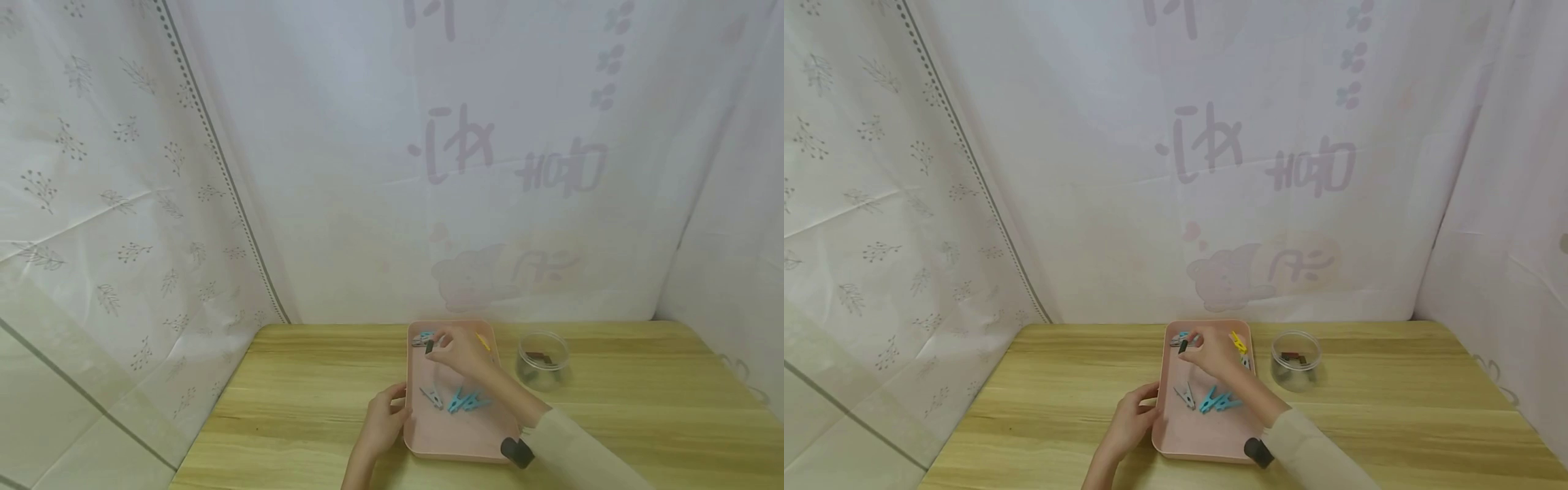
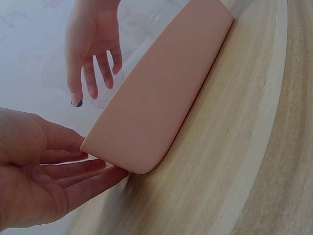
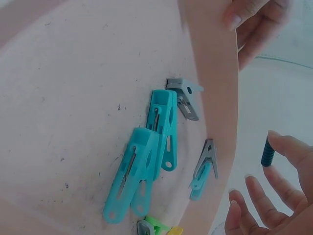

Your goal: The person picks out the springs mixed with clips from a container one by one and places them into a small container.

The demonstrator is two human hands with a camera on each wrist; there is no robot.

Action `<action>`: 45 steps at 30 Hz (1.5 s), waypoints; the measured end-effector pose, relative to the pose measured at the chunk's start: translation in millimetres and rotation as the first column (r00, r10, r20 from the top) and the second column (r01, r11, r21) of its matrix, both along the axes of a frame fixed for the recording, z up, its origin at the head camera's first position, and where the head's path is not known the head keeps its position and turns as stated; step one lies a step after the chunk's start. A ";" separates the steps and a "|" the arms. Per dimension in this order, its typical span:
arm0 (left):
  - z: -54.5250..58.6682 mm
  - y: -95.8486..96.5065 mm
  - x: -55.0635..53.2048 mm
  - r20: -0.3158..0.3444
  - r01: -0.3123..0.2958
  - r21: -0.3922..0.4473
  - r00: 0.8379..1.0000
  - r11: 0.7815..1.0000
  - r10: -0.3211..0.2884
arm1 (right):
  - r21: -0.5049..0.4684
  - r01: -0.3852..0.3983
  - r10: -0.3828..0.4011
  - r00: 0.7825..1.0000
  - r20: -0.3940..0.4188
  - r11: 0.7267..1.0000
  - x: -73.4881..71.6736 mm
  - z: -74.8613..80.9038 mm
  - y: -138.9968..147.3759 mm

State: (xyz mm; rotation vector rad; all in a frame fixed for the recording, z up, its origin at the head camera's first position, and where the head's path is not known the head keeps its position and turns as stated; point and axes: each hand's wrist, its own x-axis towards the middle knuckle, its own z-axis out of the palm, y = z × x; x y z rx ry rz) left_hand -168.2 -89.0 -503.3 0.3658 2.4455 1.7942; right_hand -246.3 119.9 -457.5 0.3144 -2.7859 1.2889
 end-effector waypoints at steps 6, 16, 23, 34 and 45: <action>0.0 0.3 -0.4 -0.003 -0.002 -0.009 1.000 1.000 0.002 | 0.055 0.049 -0.050 0.999 0.013 0.997 4.5 3.1 2.1; -0.4 0.6 0.4 -0.003 -0.007 -0.011 1.000 1.000 0.007 | 0.088 0.064 -0.048 0.983 -0.175 0.994 4.2 1.6 7.8; -0.9 0.2 0.3 -0.001 -0.005 -0.008 1.000 1.000 0.005 | 0.046 0.087 -0.080 0.987 -0.136 0.995 4.9 0.5 10.6; -2.3 0.2 -0.6 -0.004 -0.013 -0.018 1.000 1.000 0.013 | 0.039 0.121 -0.118 0.991 -0.060 0.992 10.8 4.8 18.7; -1.0 0.8 0.1 -0.016 -0.009 -0.020 1.000 1.000 0.009 | 0.030 0.140 -0.138 0.988 -0.072 0.990 16.9 5.9 28.4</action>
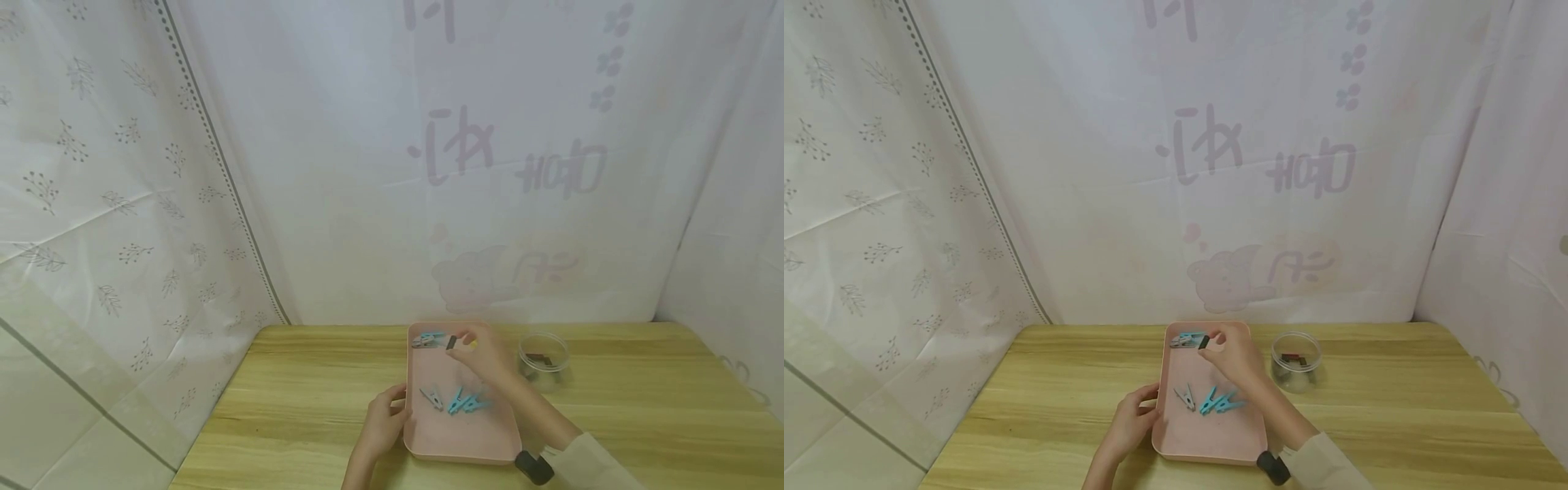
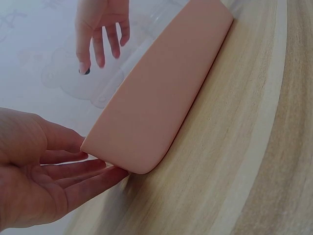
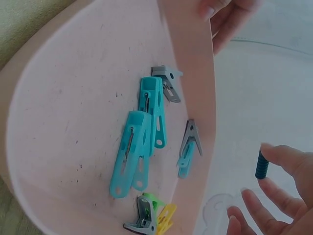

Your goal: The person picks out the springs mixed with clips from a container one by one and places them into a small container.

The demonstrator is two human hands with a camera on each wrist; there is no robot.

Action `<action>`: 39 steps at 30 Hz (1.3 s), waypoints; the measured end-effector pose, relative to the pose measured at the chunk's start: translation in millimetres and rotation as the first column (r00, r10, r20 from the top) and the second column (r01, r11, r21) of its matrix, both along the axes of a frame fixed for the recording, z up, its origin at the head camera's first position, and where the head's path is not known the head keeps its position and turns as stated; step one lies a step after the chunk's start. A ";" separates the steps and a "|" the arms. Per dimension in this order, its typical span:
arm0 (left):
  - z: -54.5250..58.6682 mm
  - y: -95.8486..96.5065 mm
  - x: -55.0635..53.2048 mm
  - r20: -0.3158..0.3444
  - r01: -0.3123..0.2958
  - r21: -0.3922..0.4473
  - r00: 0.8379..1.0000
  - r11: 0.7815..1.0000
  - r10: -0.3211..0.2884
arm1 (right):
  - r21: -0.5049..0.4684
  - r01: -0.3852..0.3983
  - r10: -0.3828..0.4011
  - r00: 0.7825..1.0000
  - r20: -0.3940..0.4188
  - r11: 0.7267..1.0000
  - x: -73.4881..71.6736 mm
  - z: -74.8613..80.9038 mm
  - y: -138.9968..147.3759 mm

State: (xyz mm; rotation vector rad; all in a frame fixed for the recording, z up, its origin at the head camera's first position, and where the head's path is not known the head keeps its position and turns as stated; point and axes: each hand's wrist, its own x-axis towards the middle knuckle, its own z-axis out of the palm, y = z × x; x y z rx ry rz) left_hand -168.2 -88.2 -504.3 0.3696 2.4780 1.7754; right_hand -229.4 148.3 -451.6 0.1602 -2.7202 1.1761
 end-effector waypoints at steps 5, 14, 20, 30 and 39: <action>0.5 0.0 -0.1 -0.002 0.001 -0.007 1.000 1.000 -0.001 | -0.009 0.010 -0.010 1.000 -0.005 1.000 2.8 1.2 3.6; 0.2 -0.3 -0.1 -0.009 0.001 -0.014 1.000 1.000 -0.001 | 0.012 0.031 -0.030 0.999 -0.028 0.999 8.7 3.0 10.6; -0.2 -0.6 0.1 -0.003 0.004 0.002 1.000 1.000 -0.004 | -0.003 0.045 -0.045 0.999 0.016 0.999 10.9 5.5 17.6; -0.4 -0.2 -0.7 -0.003 0.006 -0.002 1.000 1.000 -0.006 | -0.016 0.058 -0.058 0.998 -0.020 0.998 18.4 10.5 27.2; -0.6 -0.3 -0.7 -0.001 0.009 0.004 1.000 1.000 -0.009 | -0.024 0.086 -0.087 0.995 -0.039 0.996 22.0 7.1 34.6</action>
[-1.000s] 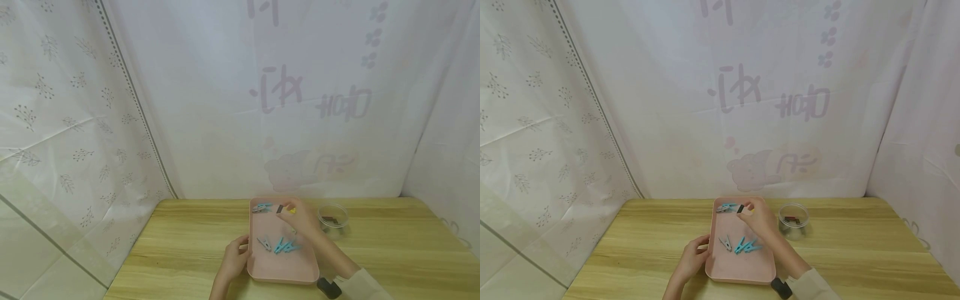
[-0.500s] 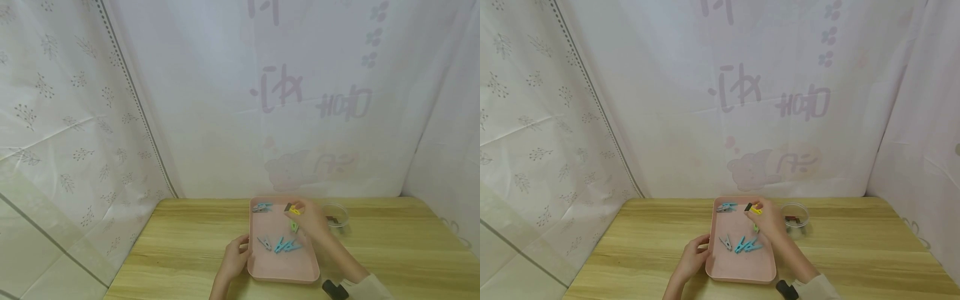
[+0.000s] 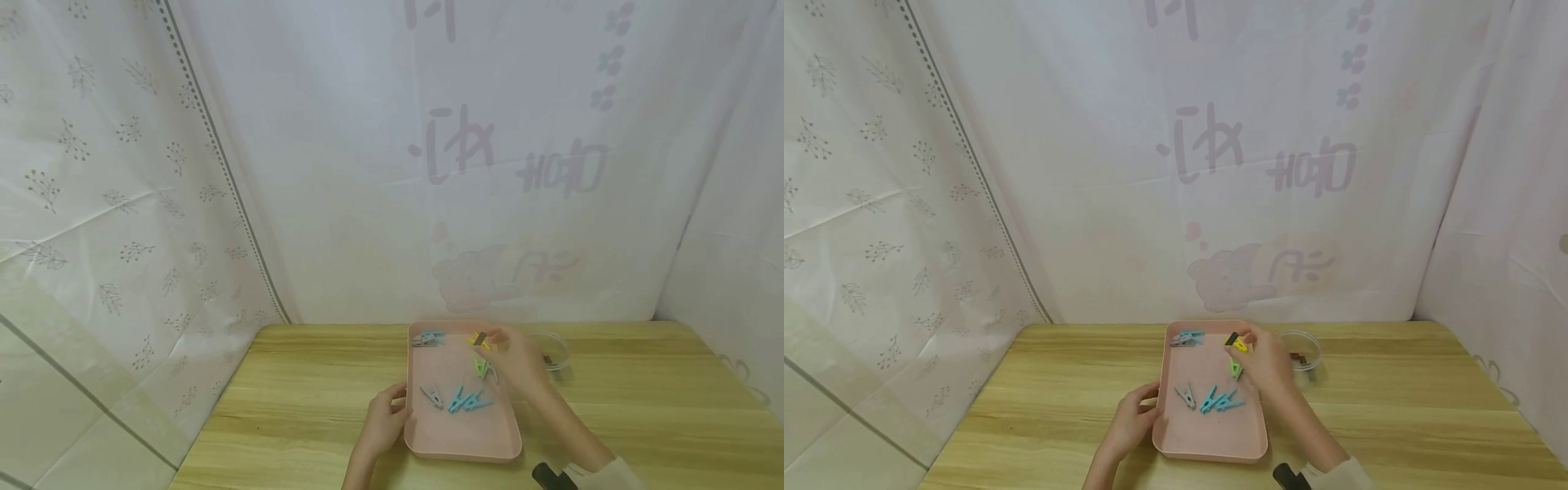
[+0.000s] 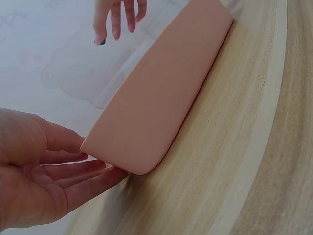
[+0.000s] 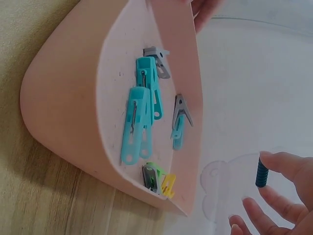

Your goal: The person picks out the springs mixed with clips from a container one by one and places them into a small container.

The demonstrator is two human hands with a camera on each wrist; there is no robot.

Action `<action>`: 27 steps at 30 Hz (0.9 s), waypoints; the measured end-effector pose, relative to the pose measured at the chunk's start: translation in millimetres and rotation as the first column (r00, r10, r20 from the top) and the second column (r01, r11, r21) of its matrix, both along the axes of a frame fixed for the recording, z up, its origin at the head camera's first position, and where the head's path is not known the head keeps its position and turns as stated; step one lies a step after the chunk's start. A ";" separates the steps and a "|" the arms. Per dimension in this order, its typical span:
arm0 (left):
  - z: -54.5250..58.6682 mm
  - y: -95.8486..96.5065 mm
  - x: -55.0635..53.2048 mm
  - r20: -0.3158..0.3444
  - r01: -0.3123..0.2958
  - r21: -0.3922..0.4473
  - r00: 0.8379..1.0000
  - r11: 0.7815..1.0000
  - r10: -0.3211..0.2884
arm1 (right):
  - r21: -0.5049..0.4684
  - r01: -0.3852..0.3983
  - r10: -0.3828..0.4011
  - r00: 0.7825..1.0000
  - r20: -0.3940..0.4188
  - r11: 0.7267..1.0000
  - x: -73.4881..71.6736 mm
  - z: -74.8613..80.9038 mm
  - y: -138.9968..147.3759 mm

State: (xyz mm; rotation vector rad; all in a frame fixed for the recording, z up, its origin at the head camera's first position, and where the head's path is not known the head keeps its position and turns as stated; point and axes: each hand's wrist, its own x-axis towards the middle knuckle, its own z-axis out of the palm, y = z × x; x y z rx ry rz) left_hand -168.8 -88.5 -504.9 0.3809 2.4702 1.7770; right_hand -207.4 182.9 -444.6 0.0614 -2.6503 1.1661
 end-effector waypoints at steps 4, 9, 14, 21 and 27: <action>-0.1 0.3 -0.5 -0.001 -0.004 -0.002 1.000 1.000 0.004 | -0.017 0.011 -0.011 1.000 0.010 1.000 1.8 -0.4 4.4; -0.4 0.4 -0.5 -0.001 -0.013 -0.014 1.000 1.000 0.013 | -0.019 0.022 -0.021 1.000 0.020 1.000 4.8 0.1 9.0; 0.0 0.5 -0.2 0.002 -0.013 -0.014 1.000 1.000 0.013 | -0.036 0.025 -0.024 0.999 0.021 0.999 6.7 1.0 13.8; 0.2 0.8 -0.4 0.010 -0.015 -0.005 1.000 1.000 0.015 | -0.028 0.044 -0.044 0.999 0.001 0.999 11.1 2.6 20.0; -0.1 0.6 0.0 0.008 -0.013 0.004 1.000 1.000 0.013 | 0.001 0.079 -0.079 0.997 -0.012 0.997 13.0 2.2 24.6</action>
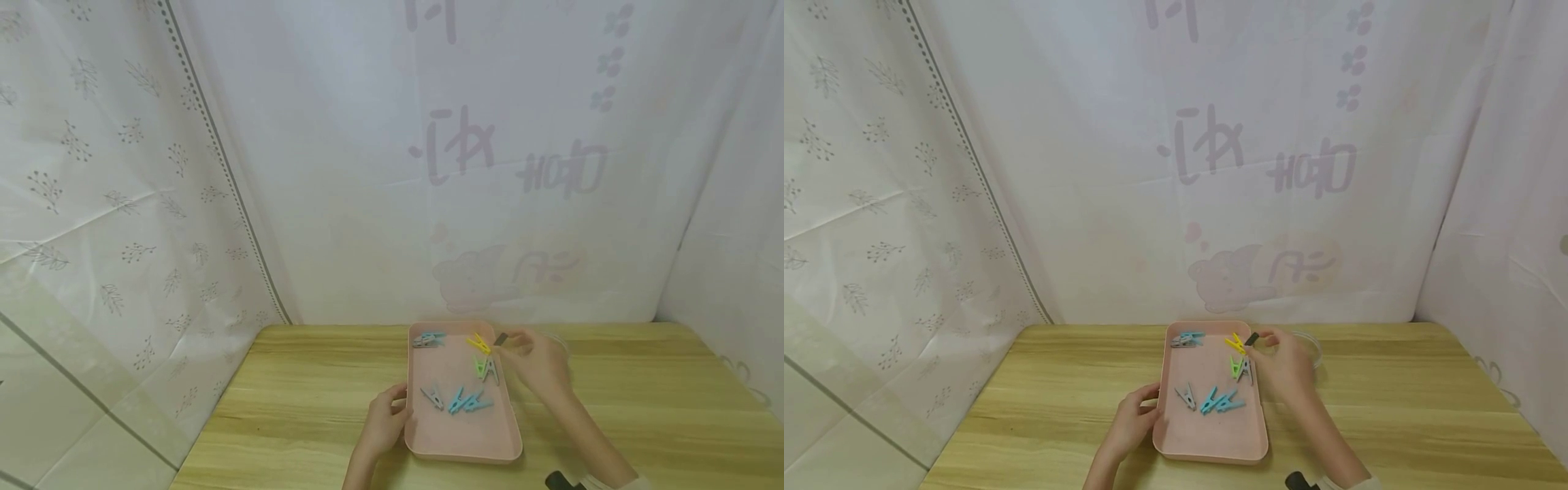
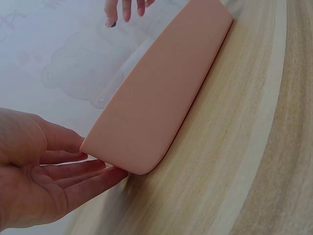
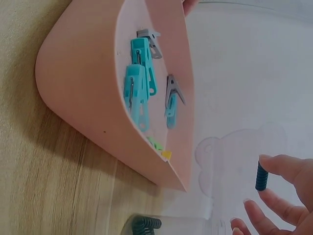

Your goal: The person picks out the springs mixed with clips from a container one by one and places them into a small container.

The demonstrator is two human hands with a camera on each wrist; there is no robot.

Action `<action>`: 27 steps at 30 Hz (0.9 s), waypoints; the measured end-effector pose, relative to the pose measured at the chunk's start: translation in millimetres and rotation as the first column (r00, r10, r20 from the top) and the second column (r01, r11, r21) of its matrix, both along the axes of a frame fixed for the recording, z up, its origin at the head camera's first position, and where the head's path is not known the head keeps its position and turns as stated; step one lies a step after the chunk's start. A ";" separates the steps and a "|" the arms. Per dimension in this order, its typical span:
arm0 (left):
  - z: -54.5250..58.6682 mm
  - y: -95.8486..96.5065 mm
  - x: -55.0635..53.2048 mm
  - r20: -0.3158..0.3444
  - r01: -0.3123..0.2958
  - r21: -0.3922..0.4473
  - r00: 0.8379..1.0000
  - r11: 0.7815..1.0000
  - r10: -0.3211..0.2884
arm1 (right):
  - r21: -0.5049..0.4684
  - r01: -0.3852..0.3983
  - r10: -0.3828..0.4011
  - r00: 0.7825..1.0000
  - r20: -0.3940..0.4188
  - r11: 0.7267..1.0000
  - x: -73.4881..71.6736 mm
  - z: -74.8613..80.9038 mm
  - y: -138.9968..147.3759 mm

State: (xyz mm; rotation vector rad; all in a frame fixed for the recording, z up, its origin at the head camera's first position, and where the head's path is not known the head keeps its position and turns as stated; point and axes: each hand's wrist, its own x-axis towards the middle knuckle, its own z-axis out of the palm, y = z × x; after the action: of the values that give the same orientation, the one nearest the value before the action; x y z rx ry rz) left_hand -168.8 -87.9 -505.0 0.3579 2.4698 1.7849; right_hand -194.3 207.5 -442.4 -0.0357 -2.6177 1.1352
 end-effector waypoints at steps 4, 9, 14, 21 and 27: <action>-0.1 0.2 0.1 -0.005 0.000 -0.004 1.000 1.000 0.000 | 0.014 0.014 -0.014 1.000 0.004 1.000 0.3 -0.4 5.1; -0.2 0.3 0.2 -0.012 -0.003 -0.010 1.000 1.000 0.003 | 0.002 0.017 -0.017 1.000 0.024 1.000 2.3 -0.7 12.1; 0.2 0.3 0.3 -0.012 -0.007 -0.016 1.000 1.000 0.006 | -0.001 0.010 -0.010 1.000 0.027 1.000 5.0 -0.7 18.0; 0.4 0.6 1.0 -0.012 -0.009 -0.023 1.000 1.000 0.009 | 0.010 0.034 -0.035 0.999 0.033 0.999 7.9 -1.2 26.3; 0.8 0.1 1.1 -0.009 -0.003 -0.017 1.000 1.000 0.002 | 0.001 0.050 -0.050 0.998 0.041 0.999 11.5 -1.5 33.6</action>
State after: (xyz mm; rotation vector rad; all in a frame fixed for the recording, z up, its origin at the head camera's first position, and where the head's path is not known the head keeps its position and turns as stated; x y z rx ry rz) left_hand -167.7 -87.8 -504.2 0.3628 2.4909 1.7662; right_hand -182.8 241.1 -443.9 -0.1251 -2.6373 1.1288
